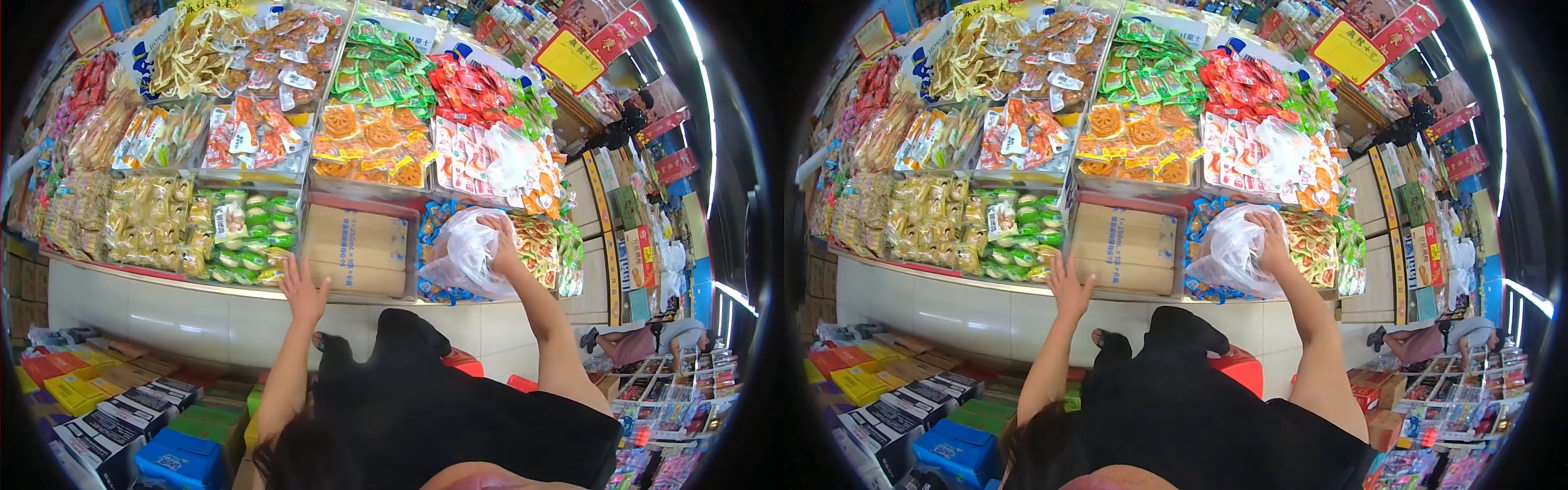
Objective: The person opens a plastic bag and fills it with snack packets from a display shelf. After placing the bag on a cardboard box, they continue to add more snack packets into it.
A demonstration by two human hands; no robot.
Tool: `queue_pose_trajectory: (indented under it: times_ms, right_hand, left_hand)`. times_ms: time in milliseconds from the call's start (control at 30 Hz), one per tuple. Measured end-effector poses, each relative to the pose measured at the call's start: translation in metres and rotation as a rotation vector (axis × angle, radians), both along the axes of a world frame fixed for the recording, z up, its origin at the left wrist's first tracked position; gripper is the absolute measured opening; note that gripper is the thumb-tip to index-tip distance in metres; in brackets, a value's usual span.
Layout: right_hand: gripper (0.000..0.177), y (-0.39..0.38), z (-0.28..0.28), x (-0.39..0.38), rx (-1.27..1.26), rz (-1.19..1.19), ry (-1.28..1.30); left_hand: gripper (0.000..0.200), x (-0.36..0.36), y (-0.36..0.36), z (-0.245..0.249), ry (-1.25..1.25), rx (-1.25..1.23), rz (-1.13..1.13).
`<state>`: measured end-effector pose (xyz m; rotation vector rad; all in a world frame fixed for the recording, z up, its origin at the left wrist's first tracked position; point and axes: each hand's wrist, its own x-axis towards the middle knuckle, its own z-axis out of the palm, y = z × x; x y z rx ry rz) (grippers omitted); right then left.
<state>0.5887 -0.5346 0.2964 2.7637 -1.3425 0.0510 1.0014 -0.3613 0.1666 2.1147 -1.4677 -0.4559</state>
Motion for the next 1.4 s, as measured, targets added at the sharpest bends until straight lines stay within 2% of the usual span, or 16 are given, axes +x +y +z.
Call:
queue_pose_trajectory:
  times_ms: [1033,1400]
  right_hand:
    - [0.054,0.0,0.0,-0.002,0.014,-0.003,-0.009]
    - [0.058,-0.003,-0.008,-0.009,0.013,-0.012,-0.006]
  left_hand:
    - [0.077,0.001,-0.002,0.001,0.039,-0.004,-0.005]
    - [0.078,0.002,-0.001,-0.001,0.047,0.002,-0.01]
